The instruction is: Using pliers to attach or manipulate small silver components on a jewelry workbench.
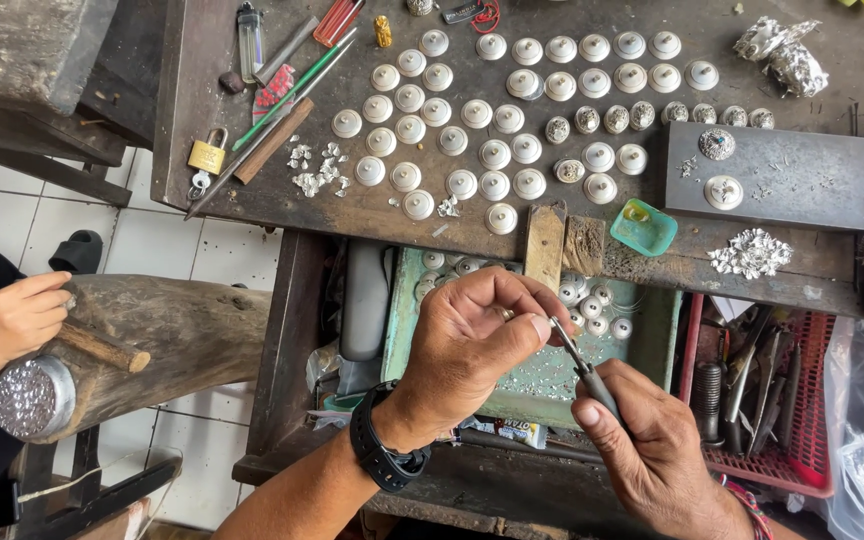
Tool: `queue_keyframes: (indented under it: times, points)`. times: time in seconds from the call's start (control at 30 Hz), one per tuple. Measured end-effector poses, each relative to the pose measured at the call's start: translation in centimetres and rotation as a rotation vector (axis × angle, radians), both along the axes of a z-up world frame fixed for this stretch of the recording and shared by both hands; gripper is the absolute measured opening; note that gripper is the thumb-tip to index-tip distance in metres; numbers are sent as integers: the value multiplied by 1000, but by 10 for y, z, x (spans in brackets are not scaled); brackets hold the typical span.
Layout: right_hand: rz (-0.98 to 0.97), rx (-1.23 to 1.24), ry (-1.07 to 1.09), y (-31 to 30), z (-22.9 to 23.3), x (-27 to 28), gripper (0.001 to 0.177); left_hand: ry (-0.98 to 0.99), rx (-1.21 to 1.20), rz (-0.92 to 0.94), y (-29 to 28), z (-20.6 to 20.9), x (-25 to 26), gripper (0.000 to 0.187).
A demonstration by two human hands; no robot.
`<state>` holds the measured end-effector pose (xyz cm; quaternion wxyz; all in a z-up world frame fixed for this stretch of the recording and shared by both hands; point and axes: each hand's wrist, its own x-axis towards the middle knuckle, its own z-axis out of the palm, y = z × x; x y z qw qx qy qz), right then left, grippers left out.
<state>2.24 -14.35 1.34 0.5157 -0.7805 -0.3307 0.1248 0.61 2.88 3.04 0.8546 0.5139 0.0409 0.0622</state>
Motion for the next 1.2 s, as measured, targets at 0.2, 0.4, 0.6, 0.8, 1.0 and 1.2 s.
queue_keyframes:
  times: [0.2, 0.4, 0.6, 0.8, 1.0, 1.2]
  points:
    - [-55, 18, -55, 3, 14, 4, 29, -47, 59, -31, 2, -3, -1, 6]
    - [-201, 89, -246, 7, 13, 11, 25, -41, 627, -30, -4, 13, -3, 8]
    - [-240, 86, -297, 5, 9, 16, 25, -71, 697, -118, -10, 7, -3, 11]
    - [-231, 63, -322, 4, 4, 18, 27, -72, 721, -119, -11, 5, -2, 12]
    - [-181, 54, -410, 3, 15, 14, 28, 137, 576, -196, -12, 0, 0, 7]
    - [-90, 60, -542, -4, 6, 14, 33, 202, 470, -262, -15, -9, 0, 9]
